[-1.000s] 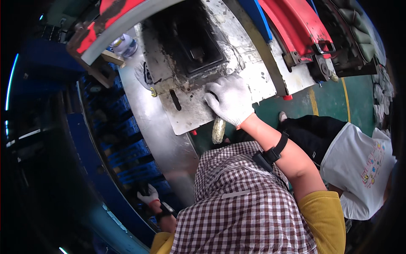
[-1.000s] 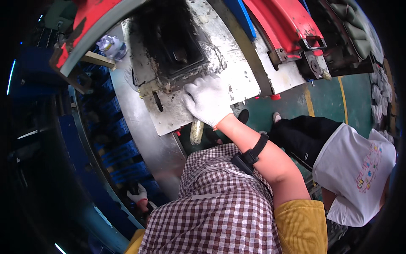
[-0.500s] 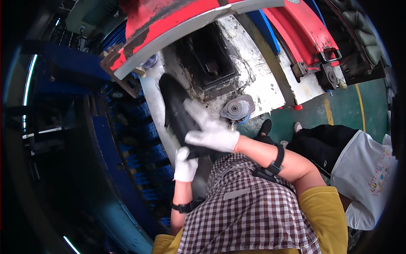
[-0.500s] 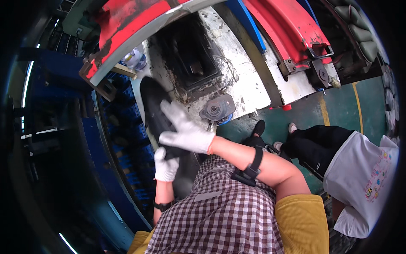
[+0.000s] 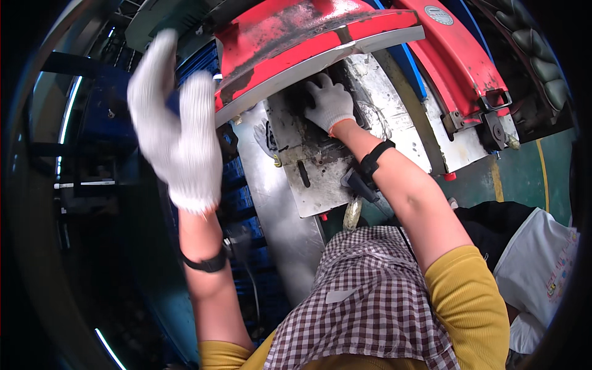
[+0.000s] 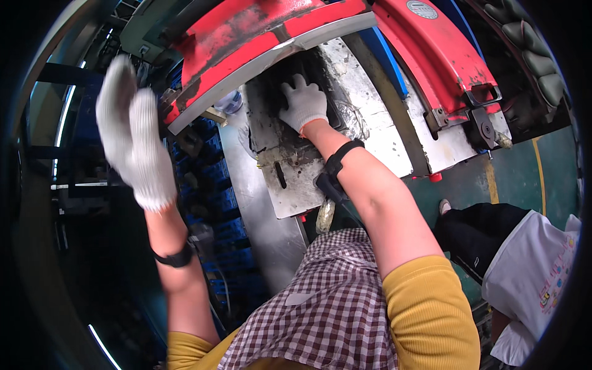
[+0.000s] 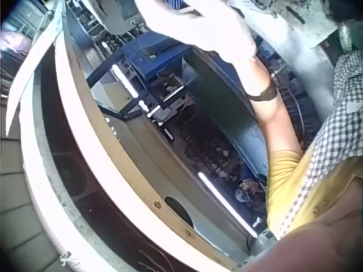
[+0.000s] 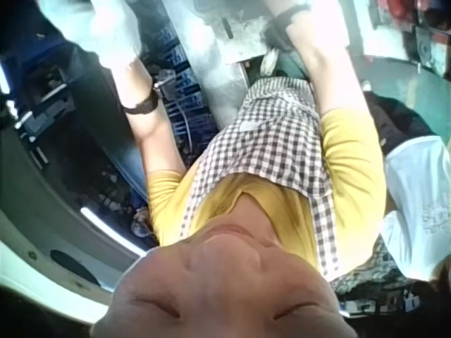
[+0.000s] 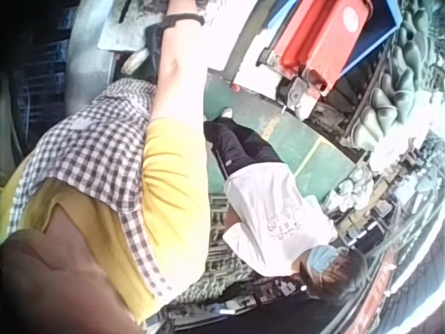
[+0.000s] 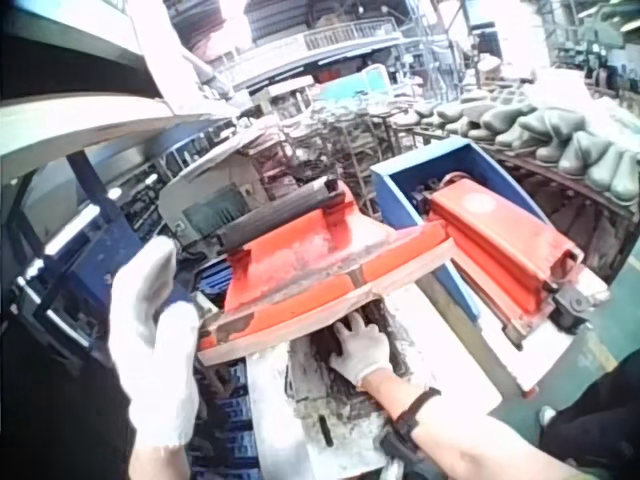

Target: Operating a pneumatic press to bond or set shoe components.

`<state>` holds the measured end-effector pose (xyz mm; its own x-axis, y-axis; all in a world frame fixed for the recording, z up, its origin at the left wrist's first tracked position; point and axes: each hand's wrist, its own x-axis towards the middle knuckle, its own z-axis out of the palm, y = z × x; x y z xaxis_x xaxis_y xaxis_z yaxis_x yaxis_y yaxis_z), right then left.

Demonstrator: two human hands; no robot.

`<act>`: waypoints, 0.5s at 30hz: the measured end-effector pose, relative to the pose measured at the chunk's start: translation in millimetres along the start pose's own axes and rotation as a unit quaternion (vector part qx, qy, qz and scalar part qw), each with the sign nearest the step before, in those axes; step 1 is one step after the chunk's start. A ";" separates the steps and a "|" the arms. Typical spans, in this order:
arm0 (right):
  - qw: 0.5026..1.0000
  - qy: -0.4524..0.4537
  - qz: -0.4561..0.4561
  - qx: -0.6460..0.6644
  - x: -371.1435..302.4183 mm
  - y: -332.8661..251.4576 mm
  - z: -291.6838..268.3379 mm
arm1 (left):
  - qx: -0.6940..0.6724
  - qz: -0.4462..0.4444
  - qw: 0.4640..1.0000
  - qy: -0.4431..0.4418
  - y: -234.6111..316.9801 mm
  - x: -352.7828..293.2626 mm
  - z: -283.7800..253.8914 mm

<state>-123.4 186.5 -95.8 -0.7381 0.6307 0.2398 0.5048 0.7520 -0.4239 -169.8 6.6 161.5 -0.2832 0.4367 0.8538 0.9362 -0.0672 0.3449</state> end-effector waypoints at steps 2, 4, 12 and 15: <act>1.000 0.002 0.014 0.000 -5.3 0.8 1.3 | 0.090 0.124 0.988 -0.029 -29.8 38.9 15.2; 1.000 0.021 0.008 0.012 -8.9 -0.7 2.1 | 0.140 0.161 0.970 -0.120 -37.0 60.9 35.5; 0.996 -0.002 0.016 0.091 -16.6 40.1 -8.9 | 0.074 -0.053 0.878 -0.469 -10.8 119.2 64.6; 0.965 -0.003 0.050 0.256 -81.5 62.5 -46.2 | -0.044 -0.209 0.819 -0.533 -21.6 97.6 71.9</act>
<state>-11.0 191.0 -101.5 -0.7011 0.6924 0.1704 0.2870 0.4927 -0.8215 -202.7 115.1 209.4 -0.1882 0.9700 -0.1539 0.7720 0.2430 0.5873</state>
